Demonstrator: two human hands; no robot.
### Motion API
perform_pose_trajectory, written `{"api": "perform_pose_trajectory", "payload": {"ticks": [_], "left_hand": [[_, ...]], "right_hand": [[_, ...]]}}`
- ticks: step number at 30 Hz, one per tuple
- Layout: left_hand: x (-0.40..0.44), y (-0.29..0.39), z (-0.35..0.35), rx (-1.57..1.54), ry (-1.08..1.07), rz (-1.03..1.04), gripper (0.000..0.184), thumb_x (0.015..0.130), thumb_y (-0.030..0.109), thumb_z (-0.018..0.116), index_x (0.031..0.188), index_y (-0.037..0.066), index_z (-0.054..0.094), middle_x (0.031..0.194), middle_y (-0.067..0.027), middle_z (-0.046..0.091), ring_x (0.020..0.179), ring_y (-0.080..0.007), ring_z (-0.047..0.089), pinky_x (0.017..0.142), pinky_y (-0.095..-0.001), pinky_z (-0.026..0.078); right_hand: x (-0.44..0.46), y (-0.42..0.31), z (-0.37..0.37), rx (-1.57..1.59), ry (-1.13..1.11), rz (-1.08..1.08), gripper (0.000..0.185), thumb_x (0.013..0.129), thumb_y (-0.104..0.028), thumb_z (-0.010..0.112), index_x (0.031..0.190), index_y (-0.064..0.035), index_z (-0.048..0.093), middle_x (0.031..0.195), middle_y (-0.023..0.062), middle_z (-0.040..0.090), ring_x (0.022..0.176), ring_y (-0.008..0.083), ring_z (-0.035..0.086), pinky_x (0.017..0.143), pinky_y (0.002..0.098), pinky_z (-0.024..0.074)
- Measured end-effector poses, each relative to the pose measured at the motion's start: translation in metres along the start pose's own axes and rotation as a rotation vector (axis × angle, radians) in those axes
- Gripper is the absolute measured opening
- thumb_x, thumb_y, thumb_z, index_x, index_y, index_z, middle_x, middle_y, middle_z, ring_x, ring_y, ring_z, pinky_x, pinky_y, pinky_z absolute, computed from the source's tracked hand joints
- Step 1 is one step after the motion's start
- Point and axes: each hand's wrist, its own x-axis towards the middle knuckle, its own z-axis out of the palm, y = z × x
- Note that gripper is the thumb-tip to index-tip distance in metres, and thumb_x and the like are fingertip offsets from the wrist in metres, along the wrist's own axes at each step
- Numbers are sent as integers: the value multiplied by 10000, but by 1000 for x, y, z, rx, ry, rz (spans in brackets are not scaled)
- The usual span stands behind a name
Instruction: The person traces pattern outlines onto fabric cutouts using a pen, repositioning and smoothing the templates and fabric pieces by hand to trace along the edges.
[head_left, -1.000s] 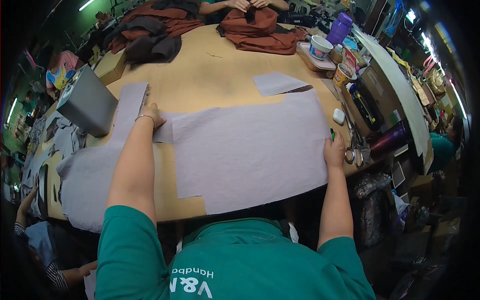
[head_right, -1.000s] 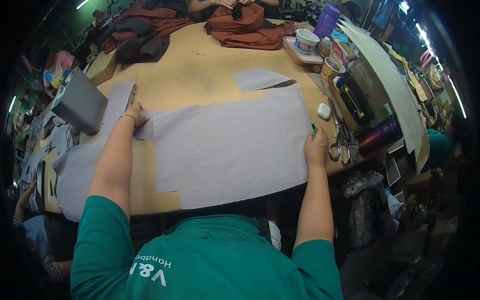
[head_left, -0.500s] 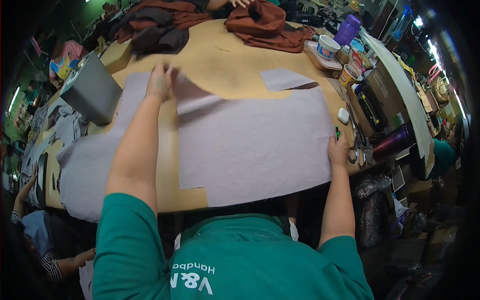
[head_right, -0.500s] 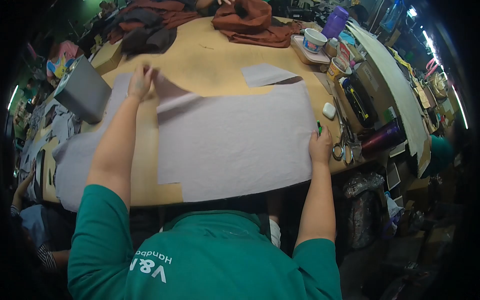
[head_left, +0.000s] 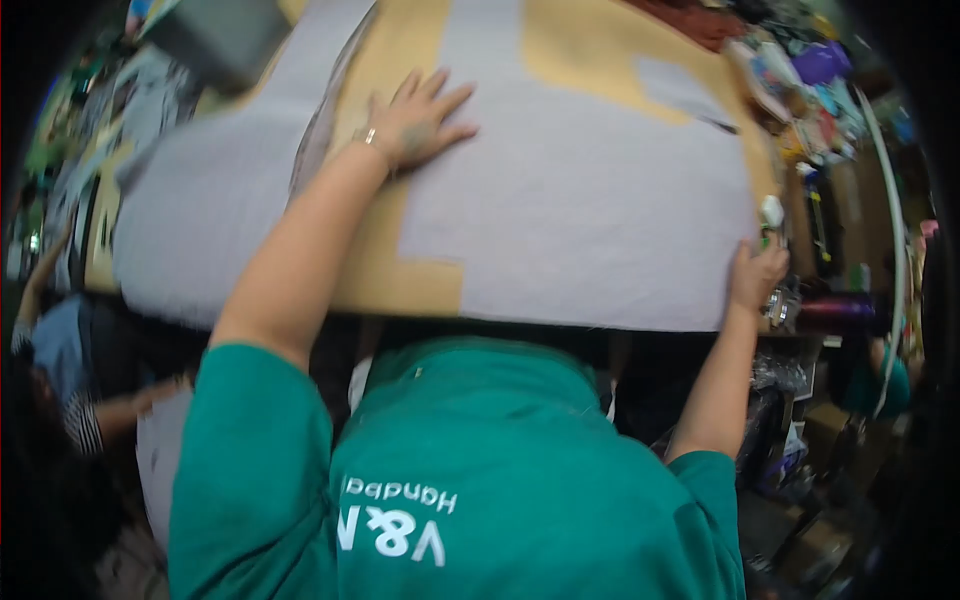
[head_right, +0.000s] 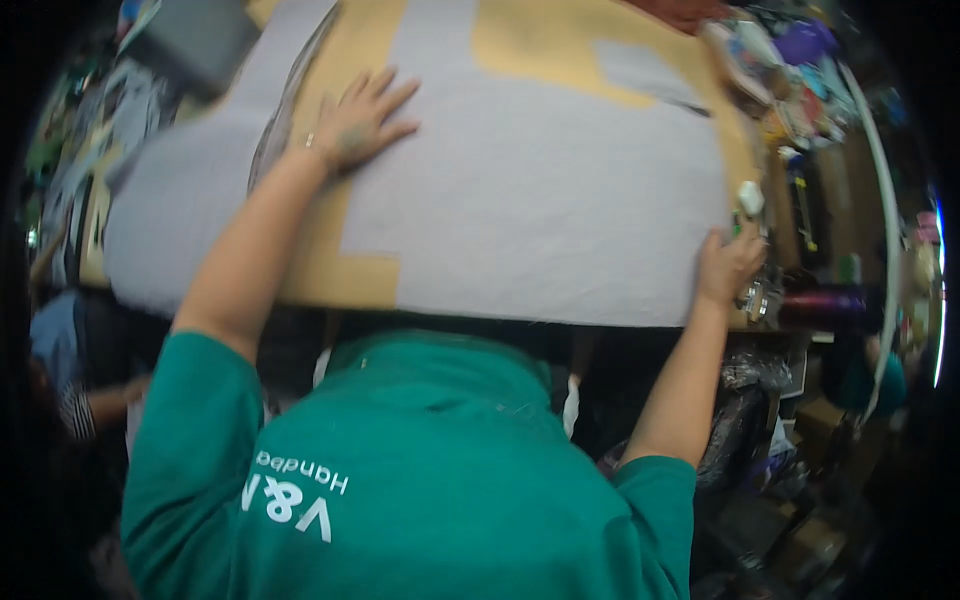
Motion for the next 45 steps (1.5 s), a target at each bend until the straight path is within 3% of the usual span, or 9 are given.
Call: {"api": "perform_pose_trajectory", "payload": {"ticks": [6, 18, 21, 22, 24, 32, 37, 39, 45], "left_hand": [[-12, -3, -42, 5, -297, -16, 642, 790, 593, 335, 1327, 257, 233, 1407, -89, 129, 1287, -302, 98, 986, -552, 136], [-9, -15, -41, -129, -300, 33, 662, 780, 583, 364, 1328, 235, 237, 1405, -101, 126, 1288, -316, 79, 1001, -543, 105], [-3, -16, -43, -150, -356, 34, 677, 777, 595, 352, 1332, 227, 228, 1408, -108, 110, 1289, -316, 74, 998, -550, 98], [1, -16, -43, -159, -369, 44, 683, 776, 600, 346, 1333, 225, 224, 1409, -110, 103, 1289, -317, 72, 996, -555, 95], [-3, -18, 1, -67, 44, 62, 629, 722, 617, 441, 1269, 323, 340, 1376, -36, 228, 1272, -293, 162, 959, -589, 155], [-1, -16, -10, -64, -36, 0, 645, 682, 607, 506, 1251, 340, 359, 1365, -11, 237, 1279, -256, 131, 977, -594, 131], [0, -15, -21, -65, -86, -6, 639, 684, 598, 508, 1250, 340, 362, 1373, -7, 217, 1278, -259, 135, 974, -594, 128], [0, -13, -24, -47, -94, -4, 640, 686, 589, 509, 1253, 334, 359, 1374, -10, 216, 1279, -260, 134, 974, -591, 127], [-2, -13, -19, -35, -71, 8, 631, 694, 605, 490, 1253, 344, 357, 1372, -23, 233, 1277, -272, 144, 967, -594, 106]], "right_hand": [[33, -39, 45, 188, -194, -516, 178, 776, -92, 492, 936, -51, 558, 943, 125, 560, 876, 318, 509, 775, 390, 398], [181, -70, 195, 19, -380, -446, 359, 828, -229, 384, 1154, -109, 473, 1042, 221, 532, 953, 366, 510, 813, 421, 397], [212, -69, 228, 12, -624, -376, 448, 850, -356, 363, 1185, -69, 443, 1077, 240, 508, 1007, 386, 481, 844, 407, 384], [213, -78, 223, 2, -593, -304, 467, 848, -376, 351, 1190, -70, 436, 1065, 248, 512, 1012, 387, 480, 844, 411, 383], [202, -119, 179, -2, -638, -147, 459, 850, -347, 314, 1202, -72, 418, 1075, 256, 505, 1029, 391, 471, 860, 423, 373], [209, -135, 184, 183, -572, -130, 373, 838, -211, 358, 1186, -102, 438, 1172, 169, 464, 1091, 328, 427, 897, 392, 352], [164, -127, 189, 433, 91, -335, 288, 817, -184, 490, 1067, -44, 515, 1039, 209, 528, 961, 328, 517, 821, 371, 410], [137, -144, 139, 546, -165, -291, 239, 797, -99, 478, 1022, -24, 510, 1010, 170, 548, 945, 327, 515, 802, 374, 419], [25, -121, 21, 705, -242, -495, 224, 696, 75, 492, 900, -13, 518, 958, 158, 563, 930, 320, 525, 804, 370, 430]]}}
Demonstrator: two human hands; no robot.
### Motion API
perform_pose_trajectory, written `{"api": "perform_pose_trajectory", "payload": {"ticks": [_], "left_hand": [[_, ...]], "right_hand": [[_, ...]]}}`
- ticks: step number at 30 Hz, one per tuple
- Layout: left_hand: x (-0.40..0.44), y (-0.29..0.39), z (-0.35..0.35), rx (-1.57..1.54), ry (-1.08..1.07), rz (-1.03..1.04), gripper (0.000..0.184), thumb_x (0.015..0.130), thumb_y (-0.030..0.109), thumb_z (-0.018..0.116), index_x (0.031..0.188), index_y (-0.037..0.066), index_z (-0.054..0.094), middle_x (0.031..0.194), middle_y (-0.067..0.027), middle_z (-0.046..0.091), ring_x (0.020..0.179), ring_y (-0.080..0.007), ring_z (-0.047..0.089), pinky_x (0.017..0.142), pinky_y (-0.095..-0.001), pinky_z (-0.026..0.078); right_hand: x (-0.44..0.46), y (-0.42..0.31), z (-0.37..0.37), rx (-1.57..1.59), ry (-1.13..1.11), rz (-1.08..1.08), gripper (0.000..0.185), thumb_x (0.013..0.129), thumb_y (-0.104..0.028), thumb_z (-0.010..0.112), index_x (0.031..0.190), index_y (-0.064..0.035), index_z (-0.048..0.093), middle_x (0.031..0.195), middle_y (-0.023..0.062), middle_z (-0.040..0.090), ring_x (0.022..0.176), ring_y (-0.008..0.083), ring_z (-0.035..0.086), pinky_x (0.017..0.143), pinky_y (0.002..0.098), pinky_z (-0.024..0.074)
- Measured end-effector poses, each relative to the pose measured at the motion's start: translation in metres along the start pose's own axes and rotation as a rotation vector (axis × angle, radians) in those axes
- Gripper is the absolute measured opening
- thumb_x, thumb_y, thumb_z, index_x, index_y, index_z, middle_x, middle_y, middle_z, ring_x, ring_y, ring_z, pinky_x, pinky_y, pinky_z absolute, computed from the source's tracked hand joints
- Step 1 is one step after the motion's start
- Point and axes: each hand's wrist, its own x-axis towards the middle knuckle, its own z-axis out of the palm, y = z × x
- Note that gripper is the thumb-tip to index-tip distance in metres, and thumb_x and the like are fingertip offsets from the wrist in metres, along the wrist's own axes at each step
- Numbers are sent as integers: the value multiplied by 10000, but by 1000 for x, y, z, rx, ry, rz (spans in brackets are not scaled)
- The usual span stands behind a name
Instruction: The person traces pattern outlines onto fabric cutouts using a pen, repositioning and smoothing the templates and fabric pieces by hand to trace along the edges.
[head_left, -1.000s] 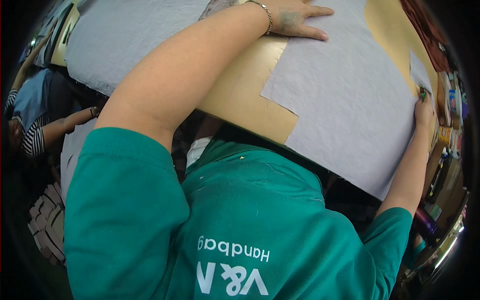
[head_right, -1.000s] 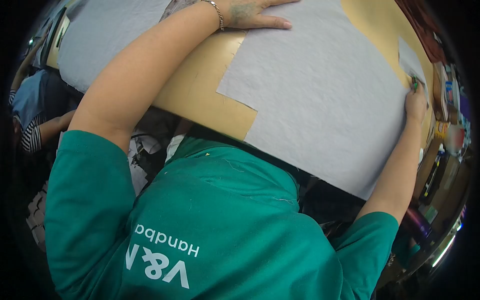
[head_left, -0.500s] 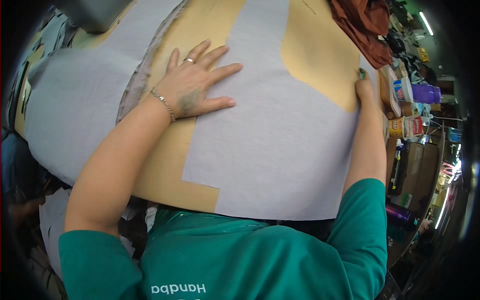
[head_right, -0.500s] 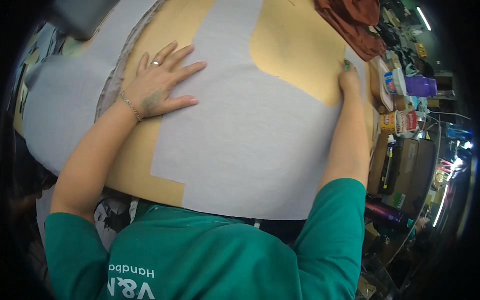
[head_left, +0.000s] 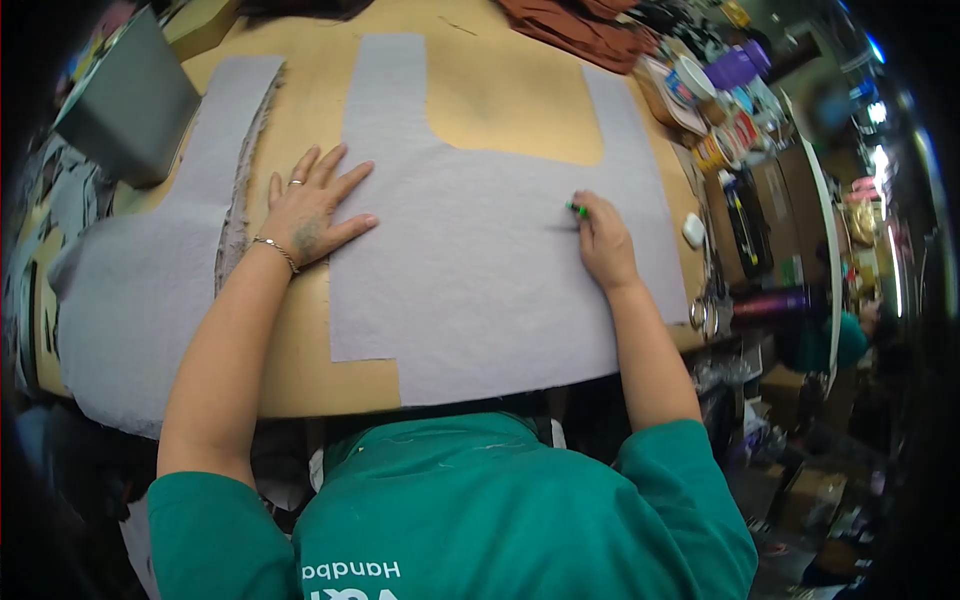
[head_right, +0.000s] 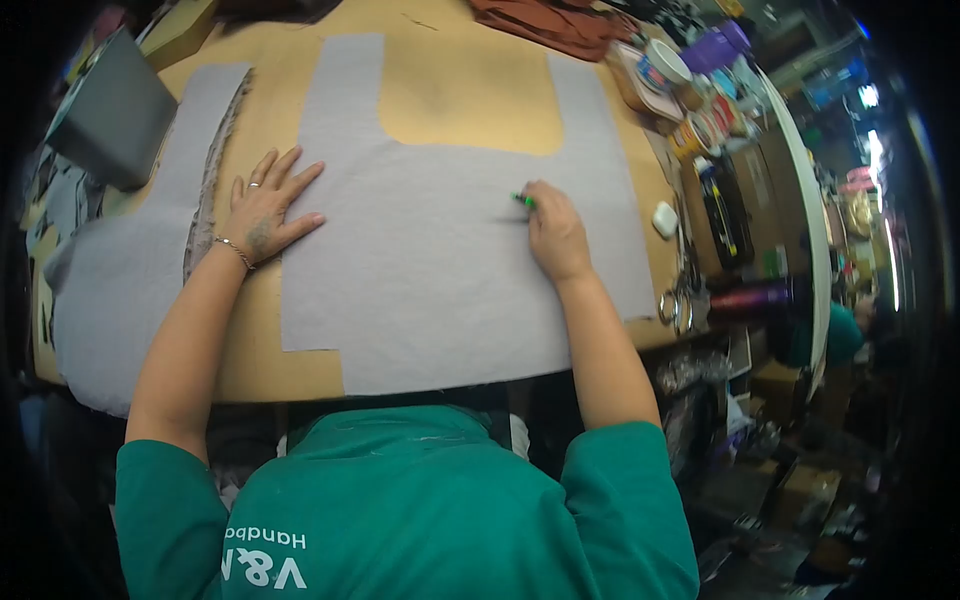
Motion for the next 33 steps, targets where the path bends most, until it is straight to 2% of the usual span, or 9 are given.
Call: {"api": "perform_pose_trajectory", "payload": {"ticks": [6, 9, 12, 15, 18, 21, 23, 28, 33], "left_hand": [[2, -3, -11, 89, -79, -69, 621, 707, 578, 504, 1264, 359, 340, 1407, -49, 124, 1299, -269, 56, 960, -602, 113], [-3, -3, -32, 170, -161, -131, 602, 717, 567, 500, 1261, 360, 346, 1413, -43, 104, 1302, -263, 36, 960, -602, 114], [4, -10, -12, 73, -74, -92, 643, 726, 573, 488, 1293, 350, 282, 1415, -44, 95, 1300, -277, 48, 953, -615, 104], [3, 27, 3, -4, -32, -138, 695, 719, 614, 461, 1314, 332, 239, 1412, -49, 110, 1295, -304, 64, 927, -646, 109], [-8, 66, -3, 35, -89, -198, 721, 700, 645, 454, 1312, 324, 249, 1409, -47, 124, 1292, -313, 66, 916, -659, 111], [-5, 64, -1, 36, -61, -169, 744, 682, 668, 454, 1309, 316, 261, 1407, -46, 133, 1291, -322, 65, 916, -661, 113], [-3, 60, -3, 34, -58, -159, 749, 674, 677, 455, 1304, 315, 273, 1406, -46, 136, 1289, -328, 64, 917, -659, 118], [-14, 65, 10, 30, 79, -184, 760, 678, 664, 461, 1311, 293, 262, 1406, -76, 126, 1286, -338, 67, 910, -669, 112], [-74, 166, 3, -6, -18, 313, 777, 680, 671, 445, 1317, 268, 254, 1403, -93, 125, 1284, -344, 75, 885, -682, 157]], "right_hand": [[-126, -48, -86, 104, 21, 300, 217, 727, 62, 503, 934, 5, 531, 963, 151, 574, 912, 278, 565, 783, 323, 451], [-169, -61, -151, 393, 578, 778, 132, 777, 28, 481, 854, -9, 581, 821, 64, 598, 767, 122, 583, 614, 222, 450], [-229, -11, -231, 373, 1114, 842, 64, 728, -27, 537, 780, -42, 570, 759, 39, 593, 574, 37, 472, 451, 137, 307], [-210, 0, -286, 463, 1454, 920, 220, 794, -248, 562, 881, -47, 573, 812, 31, 588, 644, 58, 478, 484, 166, 305], [-219, 56, -330, 763, 1357, 915, 526, 762, -498, 544, 1018, -39, 516, 879, 70, 602, 696, 132, 533, 506, 195, 348], [-215, 101, -358, 1034, 1238, 874, 574, 750, -520, 541, 1039, -26, 501, 930, 106, 597, 770, 190, 585, 526, 226, 424], [-203, 117, -363, 1205, 1175, 629, 504, 776, -401, 568, 1073, 0, 492, 1003, 152, 570, 855, 266, 584, 684, 340, 516], [-224, 189, -401, 1438, 883, 554, 387, 823, -204, 538, 1133, 15, 455, 1108, 149, 519, 989, 275, 519, 857, 377, 448], [-239, 227, -412, 1386, 890, 564, 415, 835, -138, 497, 1204, 18, 386, 1186, 146, 462, 1020, 255, 490, 664, 286, 463]]}}
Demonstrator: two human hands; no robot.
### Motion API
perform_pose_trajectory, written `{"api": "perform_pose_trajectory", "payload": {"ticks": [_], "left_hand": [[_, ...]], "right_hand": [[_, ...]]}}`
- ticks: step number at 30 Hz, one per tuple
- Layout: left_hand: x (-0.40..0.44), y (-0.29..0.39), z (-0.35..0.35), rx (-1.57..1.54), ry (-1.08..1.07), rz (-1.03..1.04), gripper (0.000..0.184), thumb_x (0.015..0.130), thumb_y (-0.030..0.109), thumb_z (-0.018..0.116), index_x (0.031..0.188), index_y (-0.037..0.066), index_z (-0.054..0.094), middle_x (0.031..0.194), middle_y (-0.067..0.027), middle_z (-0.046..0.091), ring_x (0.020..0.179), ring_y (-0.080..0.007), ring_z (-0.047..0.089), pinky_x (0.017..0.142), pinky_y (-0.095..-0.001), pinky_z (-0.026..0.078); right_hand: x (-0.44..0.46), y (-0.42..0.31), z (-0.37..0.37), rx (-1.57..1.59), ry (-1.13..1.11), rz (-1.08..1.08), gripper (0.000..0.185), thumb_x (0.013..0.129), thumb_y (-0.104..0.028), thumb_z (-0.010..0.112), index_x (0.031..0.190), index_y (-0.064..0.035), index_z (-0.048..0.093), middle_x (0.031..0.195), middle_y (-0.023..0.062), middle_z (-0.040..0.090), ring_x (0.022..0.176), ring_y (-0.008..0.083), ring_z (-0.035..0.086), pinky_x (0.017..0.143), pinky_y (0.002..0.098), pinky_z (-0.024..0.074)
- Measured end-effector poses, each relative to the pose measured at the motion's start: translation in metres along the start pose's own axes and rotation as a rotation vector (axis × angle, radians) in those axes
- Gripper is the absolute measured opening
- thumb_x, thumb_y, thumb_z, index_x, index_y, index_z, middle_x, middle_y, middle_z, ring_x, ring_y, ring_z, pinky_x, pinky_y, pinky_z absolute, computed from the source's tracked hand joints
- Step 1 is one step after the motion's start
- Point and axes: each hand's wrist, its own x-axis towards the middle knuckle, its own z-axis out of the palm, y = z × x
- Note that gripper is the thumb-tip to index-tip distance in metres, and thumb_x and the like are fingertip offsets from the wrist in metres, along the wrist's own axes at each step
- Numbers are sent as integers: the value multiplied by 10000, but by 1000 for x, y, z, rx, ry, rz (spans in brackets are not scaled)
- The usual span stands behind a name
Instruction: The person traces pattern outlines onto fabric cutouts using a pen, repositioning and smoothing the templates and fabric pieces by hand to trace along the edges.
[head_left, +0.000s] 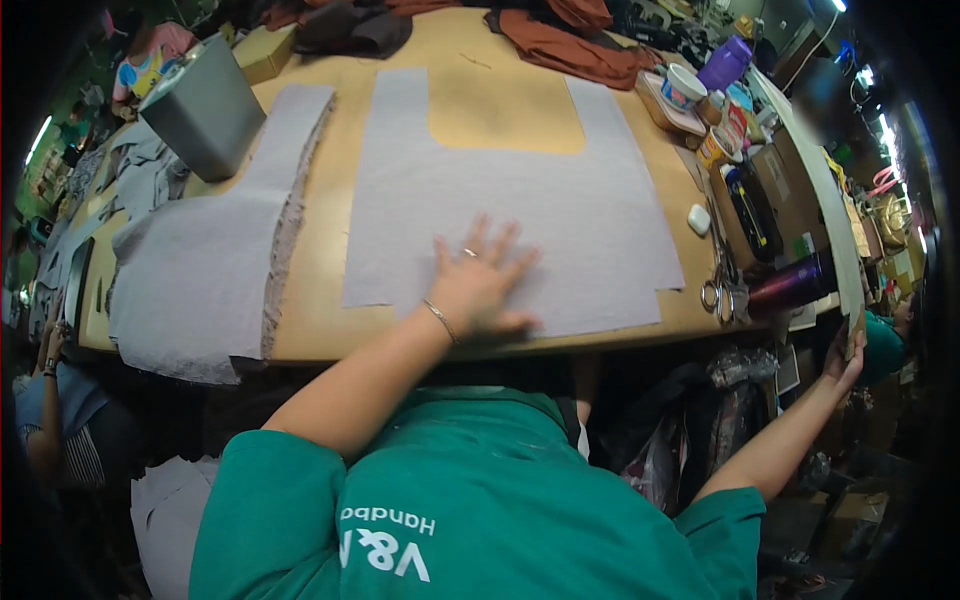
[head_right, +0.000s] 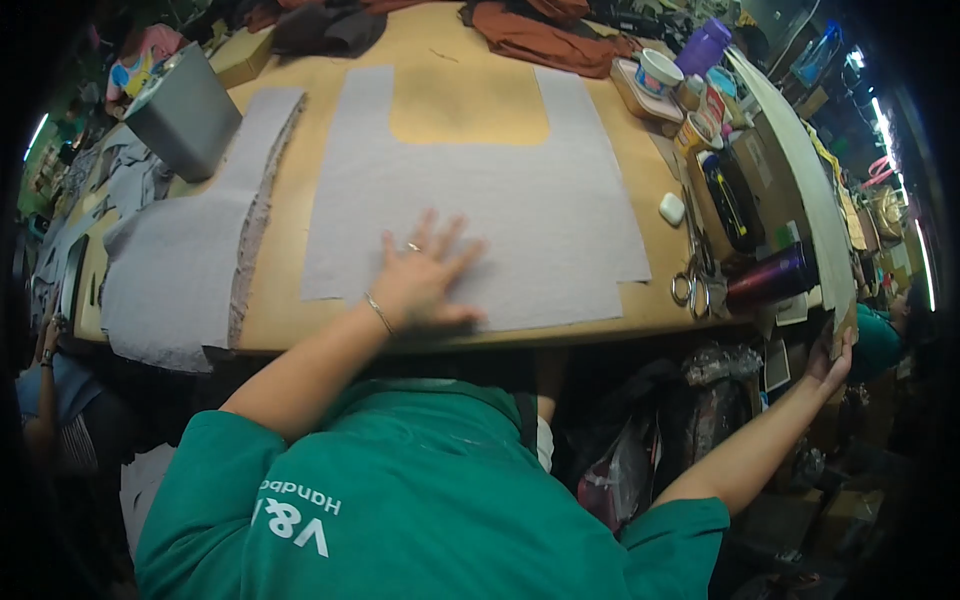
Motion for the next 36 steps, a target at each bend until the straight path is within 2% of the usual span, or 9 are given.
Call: {"api": "perform_pose_trajectory", "payload": {"ticks": [2, 3, 4, 8, 11, 24, 28, 34, 36], "left_hand": [[-10, 22, 15, -28, -39, 76, 776, 678, 673, 442, 1311, 258, 269, 1400, -80, 139, 1282, -343, 87, 878, -683, 172], [-10, 31, 21, -37, -61, 130, 776, 677, 675, 440, 1309, 253, 277, 1399, -74, 146, 1281, -343, 94, 875, -683, 180], [-11, 33, 25, -26, -45, 139, 771, 681, 671, 439, 1308, 253, 278, 1397, -68, 154, 1279, -344, 100, 874, -682, 184], [-14, 28, 21, -8, -57, 165, 719, 712, 605, 469, 1309, 256, 271, 1391, -38, 171, 1277, -341, 107, 871, -679, 201], [-19, 26, 10, -24, -131, 193, 717, 708, 539, 534, 1310, 256, 267, 1392, -27, 166, 1282, -332, 89, 874, -676, 202], [-39, -12, 6, -106, -86, 155, 685, 728, 573, 481, 1311, 281, 269, 1409, -40, 114, 1287, -343, 45, 877, -697, 132], [-19, -79, 8, -4, 54, -315, 607, 786, 534, 431, 1310, 274, 272, 1411, -39, 105, 1291, -319, 56, 880, -697, 114], [-21, -134, 14, -196, 376, -306, 639, 817, 552, 350, 1307, 148, 283, 1341, -107, 293, 1247, -304, 237, 958, -536, 221], [-19, -129, -33, -1062, 424, -372, 694, 812, 589, 315, 1298, 94, 284, 1296, -129, 352, 1194, -294, 323, 941, -456, 282]], "right_hand": [[6, -12, -9, 123, -446, 275, 421, 841, -157, 487, 1210, 16, 380, 1173, 144, 473, 994, 258, 503, 564, 254, 417], [-11, -1, 25, -163, 129, -90, 416, 847, -165, 473, 1204, 26, 381, 1156, 154, 483, 992, 266, 507, 639, 283, 457], [9, -16, -9, 38, -113, -26, 469, 859, -98, 398, 1272, 56, 235, 1294, 231, 290, 1170, 345, 330, 1004, 435, 278], [-26, -29, 31, -48, -75, -195, 306, 841, -104, 465, 1100, 57, 436, 989, 178, 558, 818, 240, 560, 559, 297, 427], [-59, -36, 80, 67, 148, -216, 284, 811, -102, 516, 1048, 48, 475, 991, 168, 560, 900, 277, 544, 773, 342, 450], [-123, -107, 82, -452, 336, -893, 338, 800, -137, 542, 1072, 57, 495, 1044, 163, 546, 919, 231, 540, 834, 321, 431], [-136, -94, 115, -385, 323, -869, 329, 809, -152, 520, 1065, 53, 492, 1043, 165, 540, 918, 239, 541, 824, 331, 433], [-165, -43, 170, -217, 98, -594, 321, 823, -176, 487, 1054, 46, 488, 1040, 168, 530, 918, 250, 542, 807, 346, 438], [-179, -9, 191, -174, 3, -416, 319, 828, -184, 475, 1051, 44, 487, 1039, 169, 527, 917, 254, 542, 802, 351, 439]]}}
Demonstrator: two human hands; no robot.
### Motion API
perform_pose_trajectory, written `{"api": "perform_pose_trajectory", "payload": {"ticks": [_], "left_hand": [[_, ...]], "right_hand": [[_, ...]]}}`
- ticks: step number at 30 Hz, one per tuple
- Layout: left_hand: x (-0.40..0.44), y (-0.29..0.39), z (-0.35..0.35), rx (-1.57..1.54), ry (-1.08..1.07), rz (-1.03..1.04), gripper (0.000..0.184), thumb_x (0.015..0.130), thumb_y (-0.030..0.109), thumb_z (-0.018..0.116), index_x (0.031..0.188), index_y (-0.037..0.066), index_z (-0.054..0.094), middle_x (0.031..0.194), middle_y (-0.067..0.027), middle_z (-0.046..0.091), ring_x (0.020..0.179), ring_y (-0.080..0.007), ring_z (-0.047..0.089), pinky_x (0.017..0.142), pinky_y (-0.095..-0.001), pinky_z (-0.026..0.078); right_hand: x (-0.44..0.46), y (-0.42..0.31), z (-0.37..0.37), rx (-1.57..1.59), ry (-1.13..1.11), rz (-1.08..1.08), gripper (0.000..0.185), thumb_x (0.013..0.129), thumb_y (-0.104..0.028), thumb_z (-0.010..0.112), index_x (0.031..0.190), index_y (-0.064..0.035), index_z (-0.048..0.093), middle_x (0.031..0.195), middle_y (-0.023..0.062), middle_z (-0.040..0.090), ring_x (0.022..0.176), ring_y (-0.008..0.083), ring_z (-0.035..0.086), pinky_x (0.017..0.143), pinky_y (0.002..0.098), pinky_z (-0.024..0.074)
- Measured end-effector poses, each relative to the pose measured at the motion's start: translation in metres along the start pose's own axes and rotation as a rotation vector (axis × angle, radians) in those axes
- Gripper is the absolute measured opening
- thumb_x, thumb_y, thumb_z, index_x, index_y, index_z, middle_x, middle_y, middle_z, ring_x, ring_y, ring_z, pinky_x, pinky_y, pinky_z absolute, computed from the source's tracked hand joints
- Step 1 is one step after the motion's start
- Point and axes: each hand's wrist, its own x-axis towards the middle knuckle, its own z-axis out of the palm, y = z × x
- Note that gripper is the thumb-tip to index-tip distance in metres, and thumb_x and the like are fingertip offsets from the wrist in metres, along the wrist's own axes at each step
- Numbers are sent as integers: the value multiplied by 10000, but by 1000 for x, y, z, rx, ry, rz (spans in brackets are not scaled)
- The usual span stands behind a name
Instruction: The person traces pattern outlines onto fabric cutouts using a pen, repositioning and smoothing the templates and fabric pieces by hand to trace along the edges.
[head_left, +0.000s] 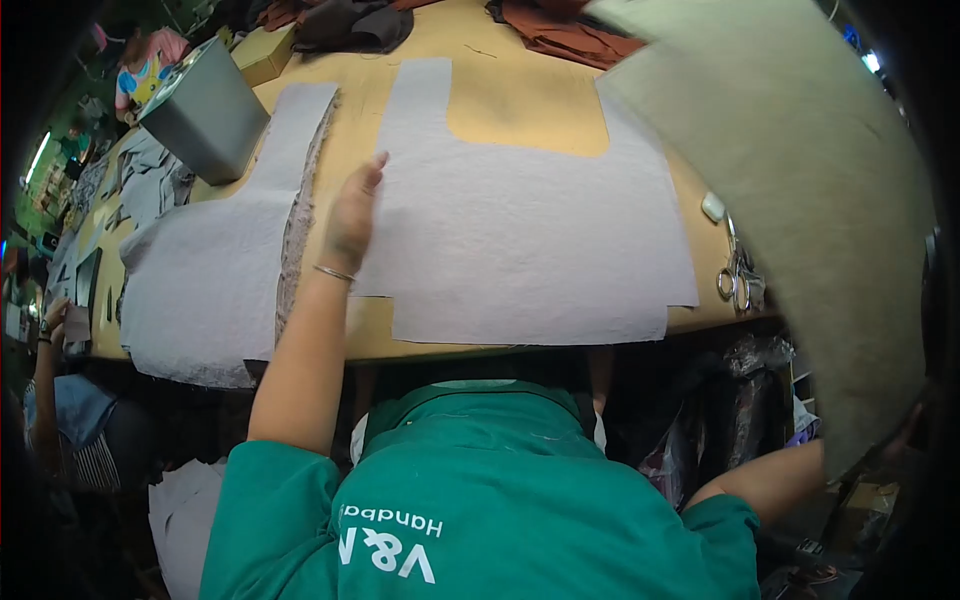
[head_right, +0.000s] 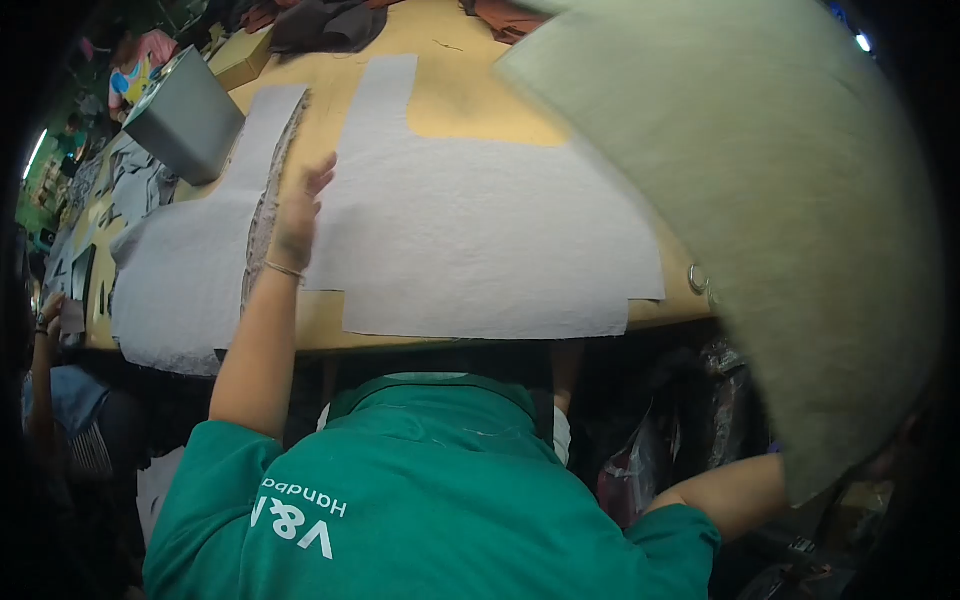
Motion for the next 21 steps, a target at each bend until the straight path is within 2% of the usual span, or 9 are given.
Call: {"api": "perform_pose_trajectory", "payload": {"ticks": [1, 4, 6, 7, 9, 12, 15, 18, 21], "left_hand": [[2, 19, -5, -417, -24, -132, 725, 810, 607, 298, 1293, 67, 284, 1273, -140, 382, 1168, -289, 365, 932, -416, 312], [15, 22, -31, -877, -226, -54, 790, 790, 654, 270, 1284, 37, 284, 1254, -155, 393, 1097, -250, 437, 860, -327, 380], [13, 28, -32, -740, -138, -112, 824, 767, 679, 284, 1281, 35, 289, 1252, -177, 387, 1052, -240, 473, 792, -276, 418], [12, 19, -32, -682, -162, -130, 790, 790, 627, 351, 1286, 18, 266, 1159, -146, 475, 1004, -198, 501, 785, -257, 381], [5, 0, -40, -543, -264, -168, 651, 812, 424, 517, 1265, 7, 303, 1020, -121, 543, 891, -170, 546, 717, -202, 404], [-11, 7, -28, -371, -69, -63, 503, 797, 225, 576, 1205, -7, 395, 914, -89, 568, 794, -149, 561, 688, -199, 421], [-3, -25, -38, 124, 122, -93, 474, 762, 207, 598, 1143, -38, 455, 912, -111, 566, 756, -171, 559, 686, -239, 438], [-16, -38, -29, 609, 85, -190, 515, 731, 270, 624, 1093, -69, 482, 880, -133, 564, 755, -183, 547, 699, -274, 440], [-18, -33, -17, 682, 210, -163, 535, 701, 330, 639, 1025, -79, 519, 823, -133, 566, 718, -181, 538, 674, -299, 434]], "right_hand": [[-13, 15, 14, 22, -56, 102, 318, 830, -187, 470, 1049, 43, 486, 1039, 169, 526, 917, 255, 542, 799, 353, 440], [-57, 64, 57, 47, -177, 383, 317, 837, -199, 453, 1044, 40, 484, 1037, 170, 521, 917, 261, 543, 791, 361, 442], [-80, 104, 83, -55, -283, 434, 264, 806, -160, 502, 985, 35, 506, 932, 117, 541, 797, 199, 539, 700, 291, 437], [-89, 124, 94, -111, -339, 461, 239, 791, -141, 526, 956, 32, 517, 879, 90, 552, 738, 168, 537, 655, 257, 435], [-95, 169, 101, -200, -415, 559, 191, 760, -102, 575, 897, 27, 539, 774, 36, 572, 618, 106, 533, 564, 187, 430], [-101, 238, 66, -191, -425, 889, 233, 733, -57, 591, 944, 29, 540, 808, 55, 586, 667, 120, 562, 602, 223, 449], [-96, 260, 46, -180, -464, 1000, 259, 732, -45, 592, 972, 32, 536, 823, 66, 592, 694, 123, 571, 631, 242, 457], [-98, 265, 57, -362, -499, 1003, 244, 743, -61, 590, 965, 27, 541, 825, 64, 595, 693, 118, 569, 633, 240, 457], [-96, 275, 50, -474, -551, 1007, 242, 754, -83, 591, 964, 26, 540, 825, 56, 594, 689, 112, 561, 635, 238, 454]]}}
